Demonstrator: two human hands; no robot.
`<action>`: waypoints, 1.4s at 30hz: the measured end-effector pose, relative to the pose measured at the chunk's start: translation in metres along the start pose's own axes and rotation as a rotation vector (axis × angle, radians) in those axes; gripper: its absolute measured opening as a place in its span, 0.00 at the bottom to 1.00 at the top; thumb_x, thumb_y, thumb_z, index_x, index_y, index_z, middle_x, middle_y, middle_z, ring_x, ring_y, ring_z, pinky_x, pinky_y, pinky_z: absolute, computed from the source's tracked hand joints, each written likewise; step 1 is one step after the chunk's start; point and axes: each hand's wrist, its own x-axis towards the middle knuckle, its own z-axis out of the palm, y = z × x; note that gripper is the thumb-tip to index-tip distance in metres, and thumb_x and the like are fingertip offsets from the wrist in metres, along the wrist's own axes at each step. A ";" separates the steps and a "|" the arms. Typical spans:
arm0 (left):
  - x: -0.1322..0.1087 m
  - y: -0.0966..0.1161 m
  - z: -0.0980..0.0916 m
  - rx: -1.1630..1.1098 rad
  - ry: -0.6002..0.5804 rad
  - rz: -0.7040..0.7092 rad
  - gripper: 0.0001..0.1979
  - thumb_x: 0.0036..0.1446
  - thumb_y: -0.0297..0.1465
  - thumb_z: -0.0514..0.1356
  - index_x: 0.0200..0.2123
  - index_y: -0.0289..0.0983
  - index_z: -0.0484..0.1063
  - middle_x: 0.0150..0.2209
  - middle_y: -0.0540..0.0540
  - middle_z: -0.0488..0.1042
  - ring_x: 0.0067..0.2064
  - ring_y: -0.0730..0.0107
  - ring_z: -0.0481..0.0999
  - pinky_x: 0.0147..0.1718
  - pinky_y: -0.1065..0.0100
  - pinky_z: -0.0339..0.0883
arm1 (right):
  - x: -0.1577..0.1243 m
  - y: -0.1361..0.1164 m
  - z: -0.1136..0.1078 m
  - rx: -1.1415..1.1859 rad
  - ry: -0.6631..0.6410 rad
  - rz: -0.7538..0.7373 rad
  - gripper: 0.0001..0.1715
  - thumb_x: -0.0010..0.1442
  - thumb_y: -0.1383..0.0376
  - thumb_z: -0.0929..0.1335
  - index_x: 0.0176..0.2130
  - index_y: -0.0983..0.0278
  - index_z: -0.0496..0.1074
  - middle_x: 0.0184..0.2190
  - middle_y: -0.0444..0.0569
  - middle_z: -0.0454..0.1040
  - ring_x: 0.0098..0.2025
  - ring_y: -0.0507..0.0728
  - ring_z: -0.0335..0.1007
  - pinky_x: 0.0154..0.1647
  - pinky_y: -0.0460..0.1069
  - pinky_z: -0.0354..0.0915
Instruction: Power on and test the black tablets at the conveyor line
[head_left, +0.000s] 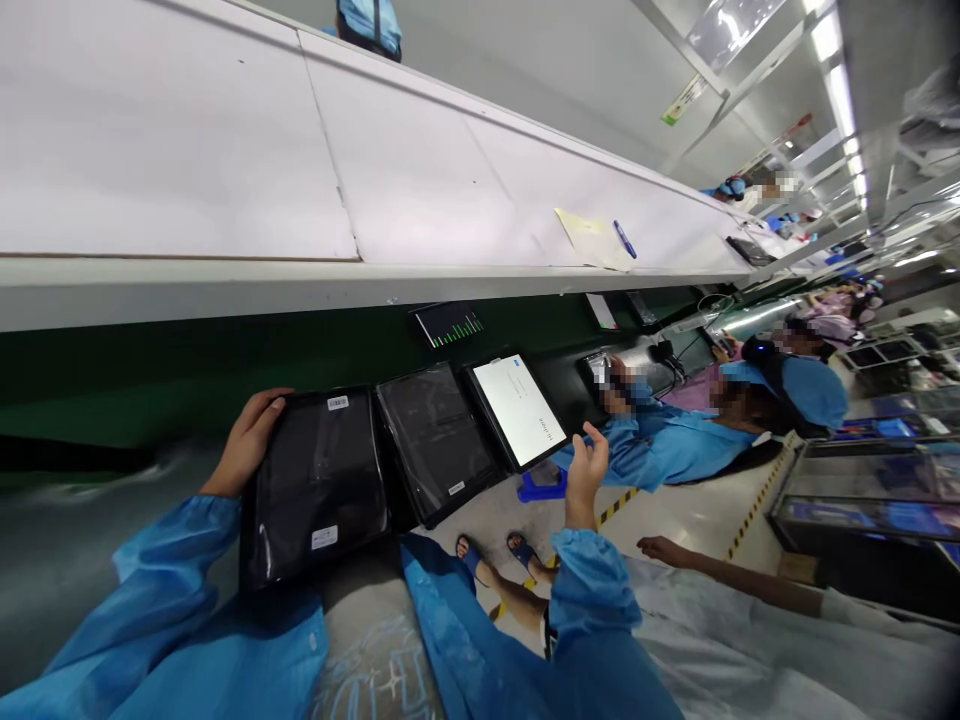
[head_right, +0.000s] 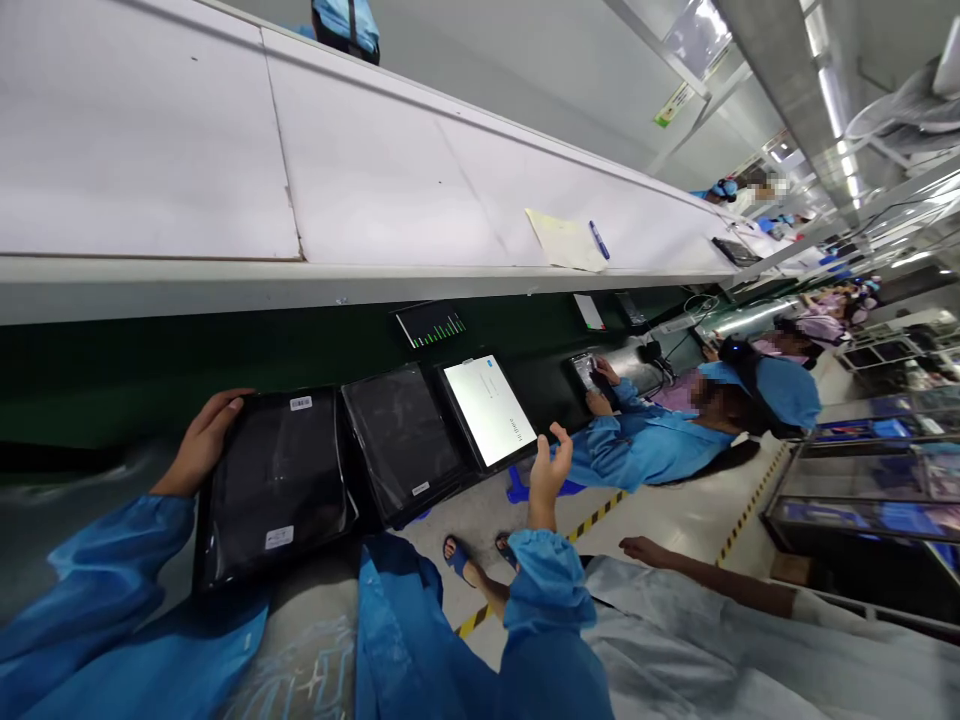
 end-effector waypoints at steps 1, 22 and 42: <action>-0.001 0.003 0.000 -0.020 0.001 -0.004 0.30 0.60 0.52 0.53 0.55 0.37 0.71 0.57 0.42 0.70 0.62 0.51 0.67 0.69 0.54 0.56 | -0.018 -0.010 0.001 0.027 0.025 -0.017 0.27 0.65 0.49 0.62 0.50 0.68 0.68 0.55 0.63 0.70 0.61 0.65 0.65 0.67 0.64 0.59; -0.018 -0.003 -0.017 0.051 0.143 0.078 0.36 0.48 0.57 0.61 0.51 0.36 0.72 0.49 0.39 0.72 0.49 0.51 0.71 0.53 0.54 0.66 | -0.291 -0.082 0.104 0.277 -0.736 0.240 0.36 0.63 0.37 0.64 0.51 0.64 0.66 0.39 0.52 0.76 0.33 0.56 0.76 0.32 0.48 0.71; -0.041 -0.017 -0.008 -0.254 0.271 0.015 0.37 0.51 0.51 0.63 0.58 0.34 0.69 0.56 0.36 0.70 0.54 0.53 0.72 0.60 0.53 0.67 | -0.256 -0.111 0.128 0.172 -0.774 -0.251 0.40 0.70 0.44 0.63 0.69 0.66 0.60 0.67 0.60 0.61 0.70 0.63 0.57 0.73 0.62 0.57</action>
